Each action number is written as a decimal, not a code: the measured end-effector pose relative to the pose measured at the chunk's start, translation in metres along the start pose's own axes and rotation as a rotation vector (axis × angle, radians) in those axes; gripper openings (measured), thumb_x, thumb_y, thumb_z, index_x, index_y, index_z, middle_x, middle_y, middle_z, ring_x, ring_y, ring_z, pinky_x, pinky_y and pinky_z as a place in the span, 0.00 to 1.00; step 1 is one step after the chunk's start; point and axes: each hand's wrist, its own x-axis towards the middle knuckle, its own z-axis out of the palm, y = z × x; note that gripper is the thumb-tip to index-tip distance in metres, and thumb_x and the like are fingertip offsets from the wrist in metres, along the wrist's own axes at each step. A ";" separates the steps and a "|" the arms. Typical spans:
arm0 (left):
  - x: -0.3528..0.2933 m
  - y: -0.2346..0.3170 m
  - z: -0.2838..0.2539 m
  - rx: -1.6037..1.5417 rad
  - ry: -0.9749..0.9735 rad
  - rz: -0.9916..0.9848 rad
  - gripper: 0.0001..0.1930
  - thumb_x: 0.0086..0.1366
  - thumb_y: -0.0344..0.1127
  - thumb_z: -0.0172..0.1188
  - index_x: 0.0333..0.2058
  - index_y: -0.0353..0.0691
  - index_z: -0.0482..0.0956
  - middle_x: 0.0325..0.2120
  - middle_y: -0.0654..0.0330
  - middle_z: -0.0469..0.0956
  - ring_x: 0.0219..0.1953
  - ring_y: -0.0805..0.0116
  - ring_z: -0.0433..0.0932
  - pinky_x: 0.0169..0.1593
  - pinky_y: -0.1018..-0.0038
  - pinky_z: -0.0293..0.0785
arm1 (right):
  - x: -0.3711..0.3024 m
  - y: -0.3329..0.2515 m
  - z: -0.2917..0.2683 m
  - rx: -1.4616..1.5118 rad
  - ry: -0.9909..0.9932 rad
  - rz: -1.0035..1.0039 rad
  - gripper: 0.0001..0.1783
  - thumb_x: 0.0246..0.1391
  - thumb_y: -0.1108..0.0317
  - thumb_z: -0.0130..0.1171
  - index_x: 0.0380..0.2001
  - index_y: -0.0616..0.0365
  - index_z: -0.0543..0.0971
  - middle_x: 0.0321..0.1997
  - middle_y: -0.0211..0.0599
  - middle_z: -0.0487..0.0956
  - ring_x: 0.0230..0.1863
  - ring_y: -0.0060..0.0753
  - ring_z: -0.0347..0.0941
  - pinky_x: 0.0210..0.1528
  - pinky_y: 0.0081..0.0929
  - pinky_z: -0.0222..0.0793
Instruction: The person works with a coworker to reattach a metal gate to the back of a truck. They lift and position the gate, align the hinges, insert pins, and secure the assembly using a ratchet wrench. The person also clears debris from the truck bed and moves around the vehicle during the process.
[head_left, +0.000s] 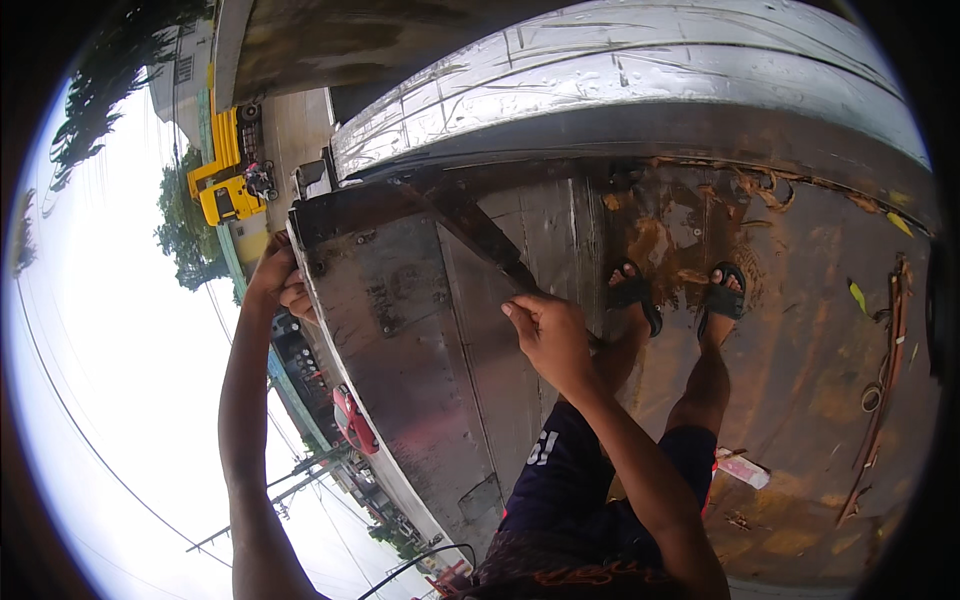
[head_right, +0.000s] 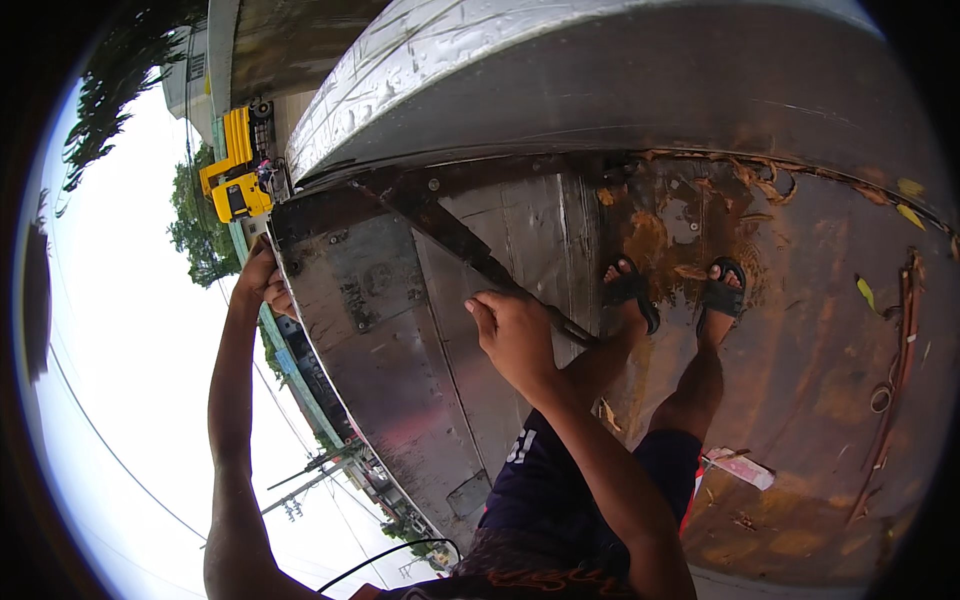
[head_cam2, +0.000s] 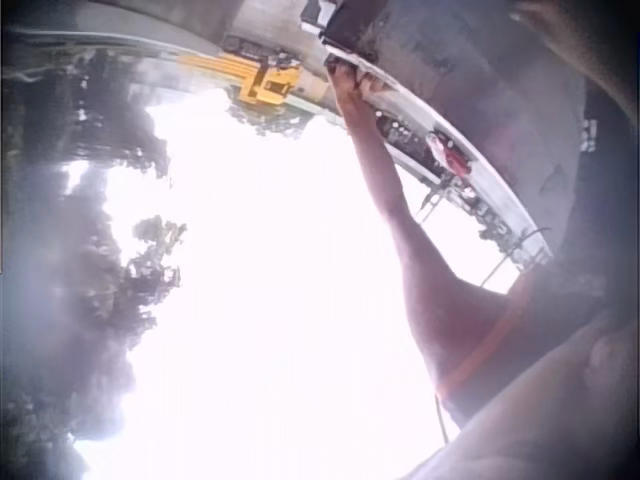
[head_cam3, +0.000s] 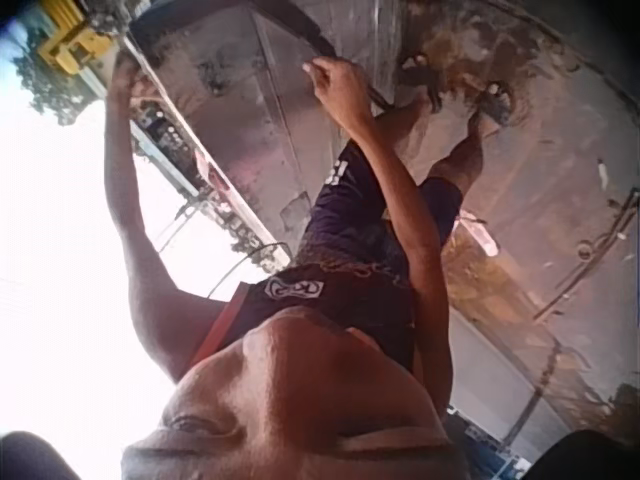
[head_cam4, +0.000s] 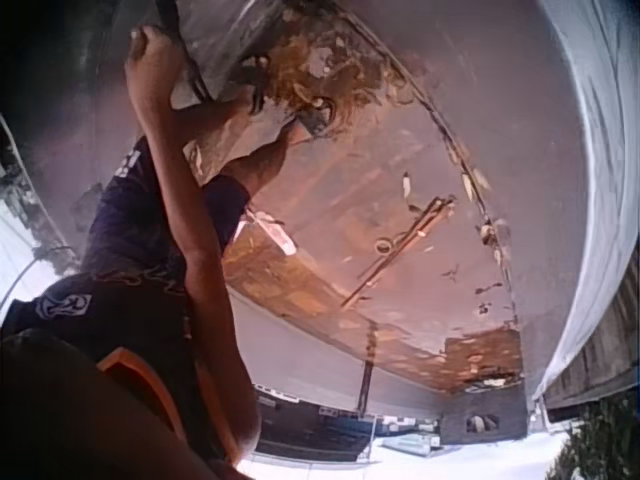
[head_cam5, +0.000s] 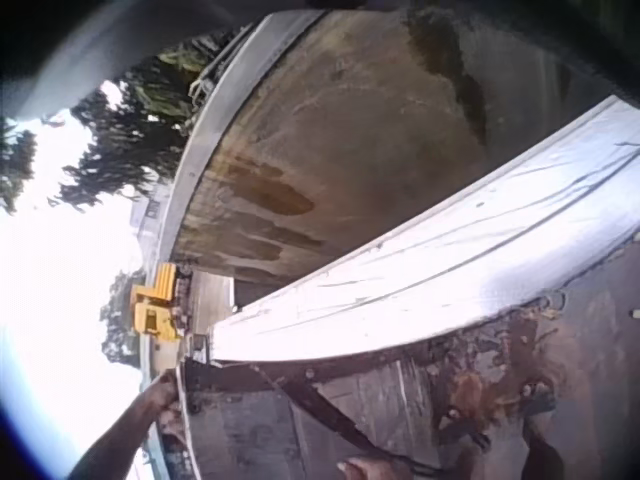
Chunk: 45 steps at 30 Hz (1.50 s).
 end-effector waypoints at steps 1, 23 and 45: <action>0.001 0.000 0.006 -0.015 0.027 0.006 0.09 0.64 0.19 0.54 0.38 0.32 0.84 0.31 0.64 0.84 0.27 0.81 0.79 0.29 0.79 0.76 | 0.004 0.000 -0.001 0.029 0.042 -0.062 0.08 0.63 0.70 0.62 0.36 0.65 0.85 0.23 0.49 0.80 0.20 0.41 0.77 0.25 0.33 0.67; 0.005 -0.026 -0.030 0.662 0.017 0.362 0.12 0.60 0.22 0.61 0.42 0.34 0.73 0.33 0.61 0.79 0.36 0.70 0.76 0.43 0.70 0.74 | 0.020 -0.015 0.048 0.033 -0.074 -0.142 0.09 0.62 0.69 0.65 0.38 0.65 0.85 0.30 0.45 0.84 0.24 0.34 0.81 0.27 0.27 0.72; -0.004 -0.063 -0.028 0.666 0.213 0.479 0.17 0.63 0.23 0.63 0.47 0.34 0.66 0.36 0.59 0.76 0.38 0.72 0.76 0.45 0.71 0.75 | 0.046 -0.026 0.086 0.169 -0.045 -0.186 0.07 0.61 0.70 0.66 0.38 0.63 0.86 0.29 0.43 0.84 0.25 0.31 0.82 0.26 0.26 0.73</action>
